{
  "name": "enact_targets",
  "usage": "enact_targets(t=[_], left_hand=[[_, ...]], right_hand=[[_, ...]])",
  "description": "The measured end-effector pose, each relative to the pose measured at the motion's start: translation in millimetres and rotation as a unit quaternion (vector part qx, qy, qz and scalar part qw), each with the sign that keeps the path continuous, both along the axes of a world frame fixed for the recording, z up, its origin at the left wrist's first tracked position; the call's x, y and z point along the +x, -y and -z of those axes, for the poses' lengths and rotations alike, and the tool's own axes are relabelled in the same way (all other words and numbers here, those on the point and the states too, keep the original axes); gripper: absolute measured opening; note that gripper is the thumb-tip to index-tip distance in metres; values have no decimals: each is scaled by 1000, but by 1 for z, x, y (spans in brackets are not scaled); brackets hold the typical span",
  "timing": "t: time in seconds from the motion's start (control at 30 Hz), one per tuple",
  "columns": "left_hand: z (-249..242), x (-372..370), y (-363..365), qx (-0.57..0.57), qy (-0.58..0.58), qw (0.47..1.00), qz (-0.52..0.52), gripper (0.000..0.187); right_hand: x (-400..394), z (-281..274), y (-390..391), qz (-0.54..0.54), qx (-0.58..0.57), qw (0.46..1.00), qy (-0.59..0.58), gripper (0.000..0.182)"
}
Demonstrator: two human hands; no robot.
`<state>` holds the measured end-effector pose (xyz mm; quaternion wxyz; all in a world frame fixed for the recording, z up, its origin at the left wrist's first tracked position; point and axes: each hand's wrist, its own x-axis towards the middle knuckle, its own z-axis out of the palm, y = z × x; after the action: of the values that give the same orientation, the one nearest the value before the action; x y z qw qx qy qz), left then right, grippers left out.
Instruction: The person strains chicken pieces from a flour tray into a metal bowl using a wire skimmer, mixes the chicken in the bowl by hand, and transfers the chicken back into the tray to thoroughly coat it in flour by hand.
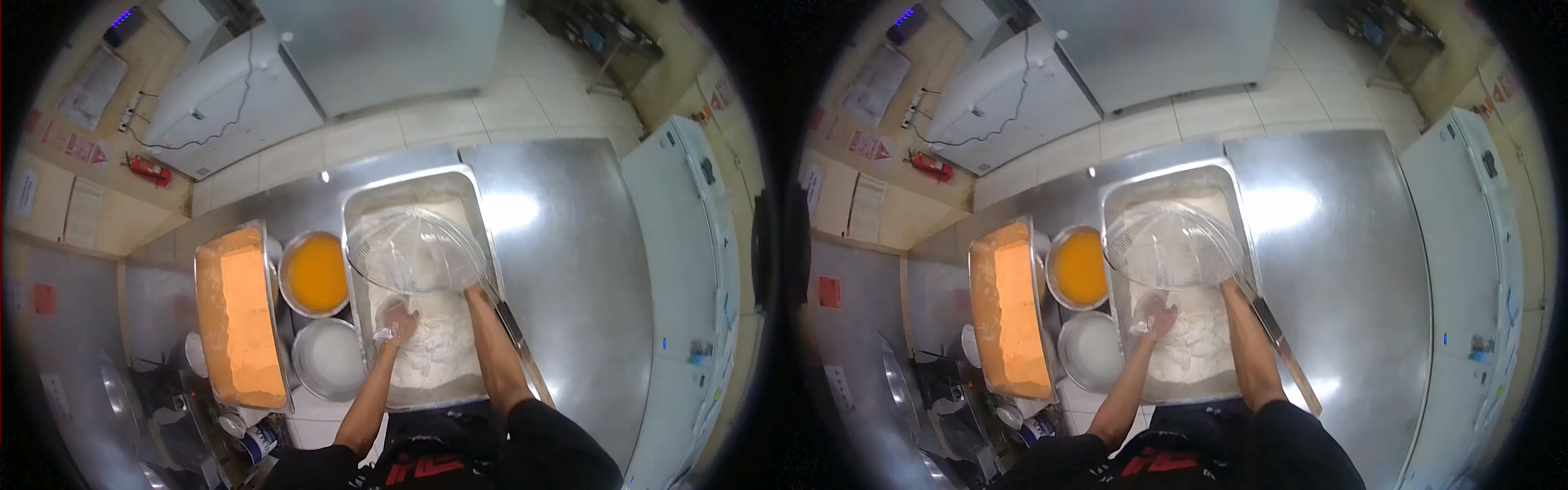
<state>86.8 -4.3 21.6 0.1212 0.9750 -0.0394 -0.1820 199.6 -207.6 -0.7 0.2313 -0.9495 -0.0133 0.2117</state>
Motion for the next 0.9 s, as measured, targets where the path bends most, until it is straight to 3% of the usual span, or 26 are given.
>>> enact_targets(t=[0.03,0.07,0.13,0.2,0.27,0.3,0.33,0.37,0.4,0.43,0.5,0.53,0.57,0.6,0.67,0.7,0.73,0.77,0.8,0.83,0.9], left_hand=[[6,-21,3,-3,-15,1000,7,48],[17,-43,0,-35,41,999,9,51],[-10,-52,-7,-65,96,993,12,53],[-109,-38,-6,-127,-166,978,-22,60],[-70,-58,-28,-136,-129,982,-20,64],[-93,-52,-22,-143,-86,986,-14,69],[-114,-34,-16,-57,-221,973,-21,89],[-104,-39,-18,-60,-220,973,-24,89],[-85,-43,-20,-23,-188,981,46,89],[-69,-48,-21,15,-154,981,116,90],[-52,-65,-15,-17,-155,985,77,94],[-50,-72,-11,-45,-159,985,43,98],[-53,-75,-5,-48,-154,986,40,98],[-60,-76,4,-135,-226,963,-60,93],[-56,-77,14,-223,-289,918,-154,88],[-38,-76,16,-65,-189,977,75,78],[-21,-77,13,20,-138,972,189,73],[-6,-77,10,104,-70,948,293,68],[6,-76,2,-26,-98,966,236,64],[16,-75,-8,-156,-125,964,173,60],[30,-70,-28,-405,-167,898,37,52]], right_hand=[[-5,4,-3,-8,5,1000,-3,47],[-16,11,-8,-33,11,999,-14,47],[-42,18,-17,-114,31,992,-48,46],[-63,4,-14,-209,57,973,-84,46],[-73,-27,-4,-271,67,956,-86,46],[-78,-38,4,-273,53,957,-78,46],[-86,-49,9,-263,26,962,-74,46],[-101,-41,12,-229,-37,971,-63,46],[-117,-32,16,-194,-99,974,-57,46],[-142,-2,17,-226,-220,942,111,46],[-177,16,15,-251,-330,867,277,46],[-190,16,12,-202,-225,925,232,32],[-190,11,10,-178,-173,946,210,26],[-189,5,8,-152,-120,963,190,23],[-184,-6,-8,-17,114,993,-40,31],[-175,-18,-12,-19,112,993,-36,31],[-158,-30,-17,164,312,916,-190,35],[-143,-50,-22,330,481,744,-326,42],[-139,-86,-25,371,461,748,-302,39],[-134,-88,-23,370,462,747,-303,39],[-127,-93,-9,98,627,762,-127,36]])
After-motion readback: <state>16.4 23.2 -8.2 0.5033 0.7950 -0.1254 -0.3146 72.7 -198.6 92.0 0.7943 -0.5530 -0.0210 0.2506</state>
